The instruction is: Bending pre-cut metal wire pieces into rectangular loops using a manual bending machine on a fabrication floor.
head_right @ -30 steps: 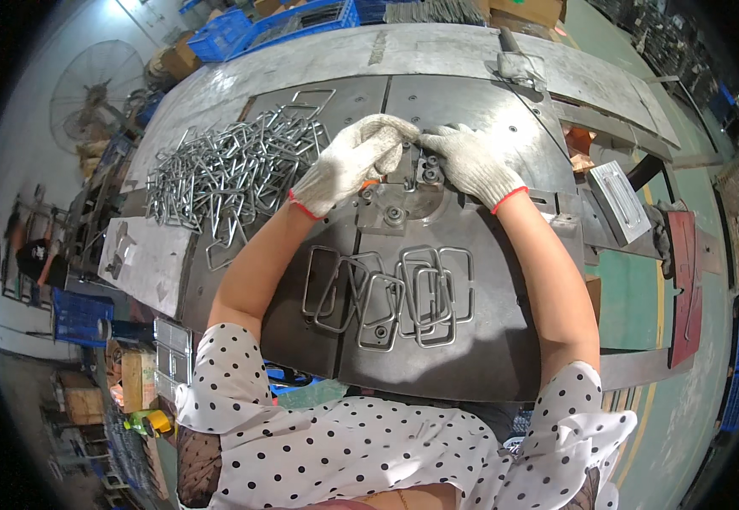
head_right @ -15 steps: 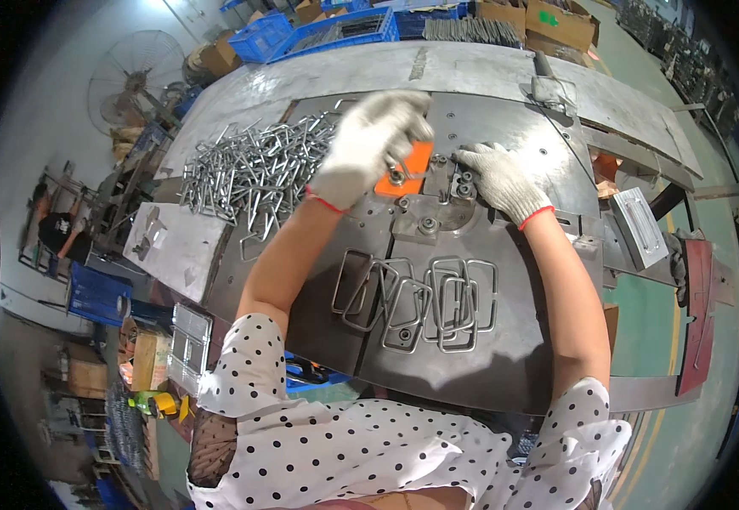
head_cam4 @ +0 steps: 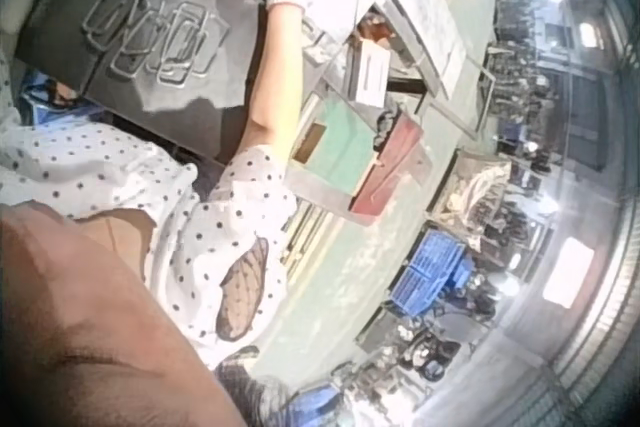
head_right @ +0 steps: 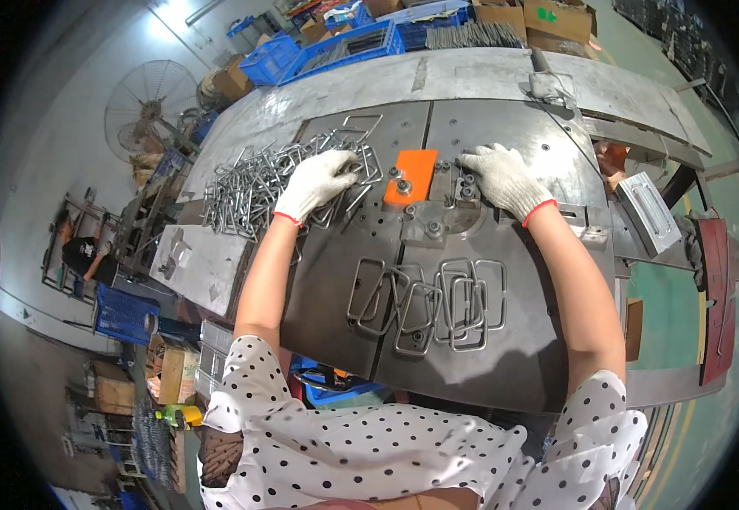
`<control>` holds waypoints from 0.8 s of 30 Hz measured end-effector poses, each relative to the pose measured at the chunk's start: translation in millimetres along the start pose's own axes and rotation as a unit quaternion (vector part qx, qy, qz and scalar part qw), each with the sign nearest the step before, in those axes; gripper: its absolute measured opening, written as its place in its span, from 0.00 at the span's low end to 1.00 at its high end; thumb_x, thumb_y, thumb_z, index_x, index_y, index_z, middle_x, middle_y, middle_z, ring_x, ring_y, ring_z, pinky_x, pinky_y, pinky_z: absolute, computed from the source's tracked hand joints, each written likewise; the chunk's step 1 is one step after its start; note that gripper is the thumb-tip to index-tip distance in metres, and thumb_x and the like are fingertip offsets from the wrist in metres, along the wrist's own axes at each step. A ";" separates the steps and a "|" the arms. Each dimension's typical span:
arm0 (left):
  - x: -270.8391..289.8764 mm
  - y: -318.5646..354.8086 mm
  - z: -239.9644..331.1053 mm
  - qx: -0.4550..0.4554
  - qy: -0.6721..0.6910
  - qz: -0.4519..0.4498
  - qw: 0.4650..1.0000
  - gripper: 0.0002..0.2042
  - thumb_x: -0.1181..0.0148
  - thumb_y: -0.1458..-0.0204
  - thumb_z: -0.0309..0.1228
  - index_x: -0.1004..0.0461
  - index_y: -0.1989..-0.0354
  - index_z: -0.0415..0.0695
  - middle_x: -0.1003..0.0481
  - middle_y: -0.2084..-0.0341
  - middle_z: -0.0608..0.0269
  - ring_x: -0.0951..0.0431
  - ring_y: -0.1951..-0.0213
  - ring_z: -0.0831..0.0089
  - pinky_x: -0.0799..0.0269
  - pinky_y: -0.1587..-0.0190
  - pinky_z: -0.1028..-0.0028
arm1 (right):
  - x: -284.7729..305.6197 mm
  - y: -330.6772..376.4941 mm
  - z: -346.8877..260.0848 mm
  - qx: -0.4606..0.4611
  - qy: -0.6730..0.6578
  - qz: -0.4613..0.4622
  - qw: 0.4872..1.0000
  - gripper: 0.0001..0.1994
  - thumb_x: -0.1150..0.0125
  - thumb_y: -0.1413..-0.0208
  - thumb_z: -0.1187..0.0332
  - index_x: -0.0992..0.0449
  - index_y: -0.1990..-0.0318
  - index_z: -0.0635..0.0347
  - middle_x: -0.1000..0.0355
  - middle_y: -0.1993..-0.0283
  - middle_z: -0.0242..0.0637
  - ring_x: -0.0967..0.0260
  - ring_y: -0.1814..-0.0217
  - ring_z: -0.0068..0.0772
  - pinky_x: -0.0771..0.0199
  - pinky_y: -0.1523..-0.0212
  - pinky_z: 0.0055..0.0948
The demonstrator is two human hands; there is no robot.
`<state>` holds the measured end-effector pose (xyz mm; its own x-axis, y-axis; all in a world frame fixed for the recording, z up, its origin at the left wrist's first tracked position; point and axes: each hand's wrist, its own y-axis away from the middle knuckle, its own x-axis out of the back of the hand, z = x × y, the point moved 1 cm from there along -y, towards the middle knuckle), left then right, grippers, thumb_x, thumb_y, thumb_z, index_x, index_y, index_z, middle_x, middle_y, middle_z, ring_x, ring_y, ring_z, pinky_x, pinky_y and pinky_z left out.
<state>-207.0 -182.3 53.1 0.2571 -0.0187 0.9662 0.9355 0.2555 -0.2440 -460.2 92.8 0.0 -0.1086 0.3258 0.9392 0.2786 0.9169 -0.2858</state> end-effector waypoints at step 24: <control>27.5 -16.0 40.3 -0.082 -0.263 0.048 0.960 0.07 0.44 0.45 0.31 0.20 0.69 0.47 0.20 0.71 0.54 0.17 0.63 0.53 0.22 0.61 0.55 | -1.0 2.5 1.3 0.002 -0.016 0.020 1.000 0.20 0.45 0.39 0.69 0.21 0.39 0.48 0.24 0.41 0.37 0.28 0.38 0.47 0.29 0.41 0.48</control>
<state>-224.7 -147.9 86.9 0.2267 0.4998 0.8359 0.9501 0.0752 -0.3027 -460.6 95.1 -1.8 -0.1273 0.3683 0.9210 0.2786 0.9044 -0.3232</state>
